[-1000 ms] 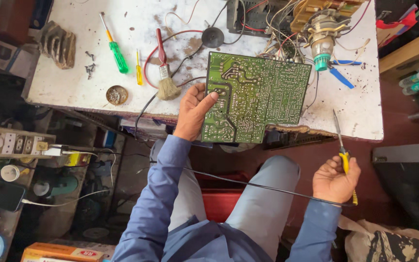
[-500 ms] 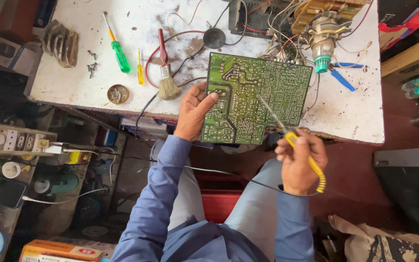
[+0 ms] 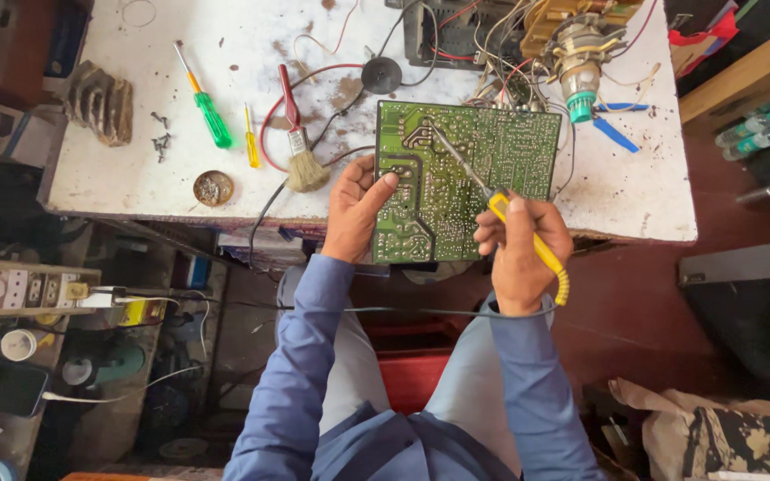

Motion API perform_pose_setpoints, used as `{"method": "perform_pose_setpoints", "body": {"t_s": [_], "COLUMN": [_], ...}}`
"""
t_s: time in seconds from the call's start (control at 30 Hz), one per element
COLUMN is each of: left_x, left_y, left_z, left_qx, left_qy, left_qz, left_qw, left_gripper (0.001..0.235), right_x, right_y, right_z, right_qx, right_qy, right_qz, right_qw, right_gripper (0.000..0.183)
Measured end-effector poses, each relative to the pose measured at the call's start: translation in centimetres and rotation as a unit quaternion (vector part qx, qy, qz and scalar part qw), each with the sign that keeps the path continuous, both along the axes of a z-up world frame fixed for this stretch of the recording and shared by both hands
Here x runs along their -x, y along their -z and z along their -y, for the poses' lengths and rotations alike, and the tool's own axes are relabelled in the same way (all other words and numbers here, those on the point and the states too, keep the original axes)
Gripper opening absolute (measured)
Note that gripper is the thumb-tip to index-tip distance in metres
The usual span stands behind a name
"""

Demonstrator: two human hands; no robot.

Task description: The person solders multiple connection points on a green circuit board using a soldering iron. They hold the board with one hand and apply the iron with the other, then flip the board to inspect the other side.

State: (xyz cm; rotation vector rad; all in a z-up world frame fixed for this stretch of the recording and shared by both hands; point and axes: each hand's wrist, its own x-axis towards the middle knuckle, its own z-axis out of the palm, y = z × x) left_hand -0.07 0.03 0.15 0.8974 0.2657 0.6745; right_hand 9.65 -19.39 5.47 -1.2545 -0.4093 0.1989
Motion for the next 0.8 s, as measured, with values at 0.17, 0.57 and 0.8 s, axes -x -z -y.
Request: {"method": "perform_pose_setpoints", "body": {"t_s": [0.17,0.57,0.8], "left_x": [-0.1,0.0,-0.1], "left_y": [0.1,0.5,0.7], "left_z": [-0.1,-0.2,-0.3], "left_qx": [-0.010,-0.018,-0.032], "left_qy": [-0.006,0.002,-0.003], "left_qz": [0.007,0.019,0.018], "left_qw": [1.000,1.000,0.999], "left_gripper": [0.041,0.041,0.040], "right_x": [-0.8,0.0,2.2], "right_y": [1.2,3.3,1.9], "right_z": [-0.7,-1.5,-1.7], "right_qx": [-0.068,-0.159,-0.023], "right_qy": [-0.006,0.019,0.049], "right_qz": [-0.107,-0.224,0.014], "right_qw": [0.992,0.961,0.998], "right_gripper": [0.020,0.019,0.018]}}
